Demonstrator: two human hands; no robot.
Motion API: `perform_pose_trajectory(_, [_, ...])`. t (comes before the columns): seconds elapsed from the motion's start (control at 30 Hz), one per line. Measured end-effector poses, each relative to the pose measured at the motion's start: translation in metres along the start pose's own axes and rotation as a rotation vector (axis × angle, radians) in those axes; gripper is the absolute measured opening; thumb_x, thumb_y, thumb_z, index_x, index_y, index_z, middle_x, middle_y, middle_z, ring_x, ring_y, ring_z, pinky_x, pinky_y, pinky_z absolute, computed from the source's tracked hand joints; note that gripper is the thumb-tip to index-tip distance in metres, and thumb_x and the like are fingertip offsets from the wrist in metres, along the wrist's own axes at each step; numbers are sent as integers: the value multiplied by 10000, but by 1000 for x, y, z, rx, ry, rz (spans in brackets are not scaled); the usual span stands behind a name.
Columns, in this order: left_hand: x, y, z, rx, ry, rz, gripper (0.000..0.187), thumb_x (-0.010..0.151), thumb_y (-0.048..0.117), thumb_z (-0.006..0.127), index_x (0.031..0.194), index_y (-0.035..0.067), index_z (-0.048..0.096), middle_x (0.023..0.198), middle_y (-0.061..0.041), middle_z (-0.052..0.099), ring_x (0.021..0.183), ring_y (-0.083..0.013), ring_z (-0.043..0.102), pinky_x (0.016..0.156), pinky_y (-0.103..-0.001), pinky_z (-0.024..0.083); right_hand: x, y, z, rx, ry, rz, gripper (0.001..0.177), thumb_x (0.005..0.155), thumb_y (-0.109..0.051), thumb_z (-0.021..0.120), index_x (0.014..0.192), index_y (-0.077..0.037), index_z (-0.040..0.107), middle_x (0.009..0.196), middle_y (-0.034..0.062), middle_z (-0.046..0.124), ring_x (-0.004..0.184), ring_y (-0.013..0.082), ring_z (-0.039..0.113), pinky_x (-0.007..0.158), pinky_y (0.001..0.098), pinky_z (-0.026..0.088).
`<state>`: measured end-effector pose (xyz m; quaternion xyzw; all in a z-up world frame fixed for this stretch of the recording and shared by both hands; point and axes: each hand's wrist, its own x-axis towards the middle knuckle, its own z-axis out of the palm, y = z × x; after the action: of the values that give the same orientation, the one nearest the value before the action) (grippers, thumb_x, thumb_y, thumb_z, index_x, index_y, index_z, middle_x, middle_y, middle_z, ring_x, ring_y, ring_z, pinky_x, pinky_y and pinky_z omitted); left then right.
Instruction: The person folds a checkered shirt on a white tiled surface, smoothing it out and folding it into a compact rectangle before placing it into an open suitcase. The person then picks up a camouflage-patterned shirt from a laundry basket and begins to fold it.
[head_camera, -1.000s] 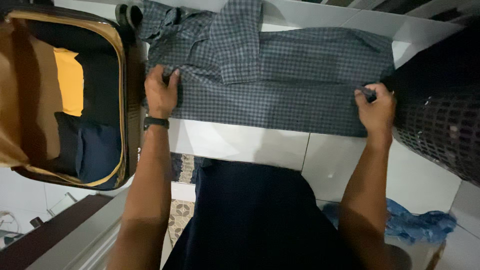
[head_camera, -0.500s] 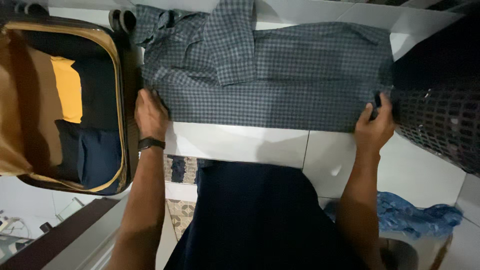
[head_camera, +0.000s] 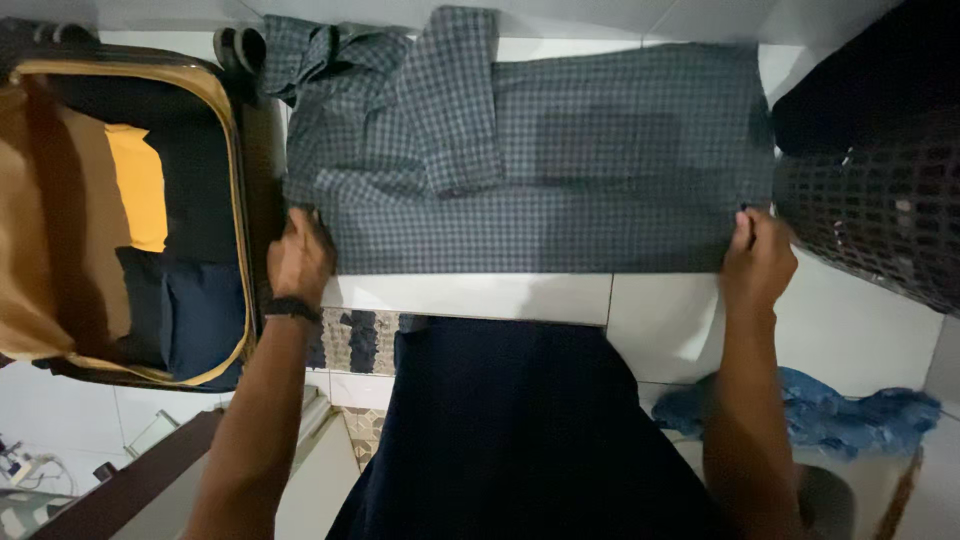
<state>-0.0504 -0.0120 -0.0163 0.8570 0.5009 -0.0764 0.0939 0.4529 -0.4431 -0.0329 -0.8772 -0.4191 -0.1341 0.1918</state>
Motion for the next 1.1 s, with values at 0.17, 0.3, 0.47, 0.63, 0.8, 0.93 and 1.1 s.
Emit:
perform_pose_trajectory(0.17, [-16,28,-23,-86,154,-79,363,1119,316,543,1174,-42,554,1021,-313,696,846,-507,681,723,-557,557,-6,-10,-12,21,-61,78,103,1117,-120,762,1122,-43,695,1076,136,732,892,281,706,765,378,559])
perform_pose_trajectory(0.3, [-2,60,-47,-290,328,-190,439,1001,401,688,1071,-31,645,1013,-300,699,899,-498,675,774,-560,543,19,-18,-8,46,-62,41,229,1065,-159,782,1245,-58,682,1085,140,729,962,295,695,869,429,537])
perform_pose_trajectory(0.47, [14,67,-42,-248,405,-155,472,880,413,820,1009,-18,678,1027,-256,697,940,-470,655,796,-547,516,43,-41,0,271,-168,237,473,968,-121,830,1389,-30,633,1165,153,688,1082,299,652,925,491,488])
perform_pose_trajectory(0.63, [23,50,-16,-314,403,-24,284,920,236,774,1072,16,678,1018,-198,696,966,-452,620,810,-576,466,48,-44,4,624,-167,535,391,1025,-63,773,1385,-99,625,1158,63,601,1046,195,610,980,407,534])
perform_pose_trajectory(0.8, [22,52,-9,-423,304,-106,247,1062,250,694,1054,21,603,1048,-192,646,1047,-429,575,907,-569,444,46,-44,17,454,-137,487,336,1037,-49,795,1339,-63,650,1187,101,614,1106,234,586,960,392,497])
perform_pose_trajectory(0.93, [11,92,-25,-316,538,-156,274,1005,213,700,1163,10,608,1144,-232,611,1092,-445,538,857,-588,412,52,-60,17,371,-120,444,287,1043,-62,717,1315,-75,624,1224,96,600,1146,238,600,1038,423,534])
perform_pose_trajectory(1.1, [-23,143,-29,-243,699,315,260,947,142,682,1155,8,605,1237,-194,593,1143,-387,550,952,-570,427,42,-132,17,104,-19,68,530,900,36,679,1420,19,578,1466,306,511,1374,454,433,1163,576,235])
